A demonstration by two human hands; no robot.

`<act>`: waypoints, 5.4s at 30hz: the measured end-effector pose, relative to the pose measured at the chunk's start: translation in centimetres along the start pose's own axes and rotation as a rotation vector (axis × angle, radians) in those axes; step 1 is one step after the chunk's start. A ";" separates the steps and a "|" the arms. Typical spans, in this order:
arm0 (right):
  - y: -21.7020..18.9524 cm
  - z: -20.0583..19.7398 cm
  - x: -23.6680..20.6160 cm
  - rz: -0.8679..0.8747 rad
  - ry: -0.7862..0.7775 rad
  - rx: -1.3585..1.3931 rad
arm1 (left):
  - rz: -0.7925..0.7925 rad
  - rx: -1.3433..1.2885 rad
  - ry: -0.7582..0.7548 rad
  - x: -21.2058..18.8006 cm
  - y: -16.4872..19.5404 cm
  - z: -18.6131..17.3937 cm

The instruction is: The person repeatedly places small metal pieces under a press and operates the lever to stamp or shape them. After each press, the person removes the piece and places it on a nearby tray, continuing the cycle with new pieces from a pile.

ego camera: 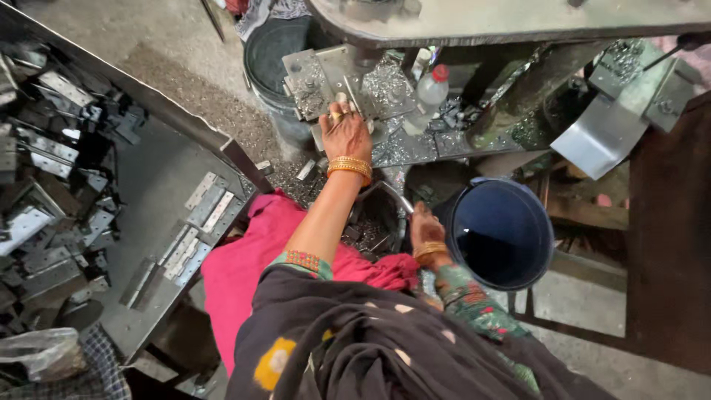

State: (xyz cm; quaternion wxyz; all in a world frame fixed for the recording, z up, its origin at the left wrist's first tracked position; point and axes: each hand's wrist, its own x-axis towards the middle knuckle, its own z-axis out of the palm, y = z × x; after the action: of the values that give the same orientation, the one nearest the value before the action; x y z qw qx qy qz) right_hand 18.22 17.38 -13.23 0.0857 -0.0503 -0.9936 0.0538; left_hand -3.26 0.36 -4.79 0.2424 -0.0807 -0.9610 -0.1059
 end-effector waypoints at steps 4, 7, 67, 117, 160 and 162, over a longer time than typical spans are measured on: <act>0.9 -1.5 0.7 0.060 -0.227 -0.064 | 0.031 0.281 -0.165 0.9 -0.4 -0.1; 0.3 -3.0 1.1 0.023 -0.070 -0.180 | 0.034 0.142 -0.067 1.3 -0.5 -0.4; 1.9 2.0 -0.1 0.171 -0.155 -0.065 | -0.764 0.049 -0.416 -14.8 -30.4 -6.8; 0.8 0.1 0.9 -0.024 0.067 -0.115 | -0.022 0.033 -0.284 0.3 0.3 0.1; -0.8 -6.9 5.9 -0.109 -0.177 -0.202 | 0.077 0.117 -0.200 -0.1 -2.3 -2.2; -2.1 -9.3 7.5 -0.146 -0.163 -0.225 | 0.227 0.197 -0.070 -1.9 -2.6 -2.8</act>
State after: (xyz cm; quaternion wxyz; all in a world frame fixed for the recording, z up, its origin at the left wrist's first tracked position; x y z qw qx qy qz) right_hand 12.33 17.07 -2.64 0.0023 0.0174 -0.9980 -0.0603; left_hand -0.88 -3.07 -3.72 0.2258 -0.1683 -0.9593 0.0201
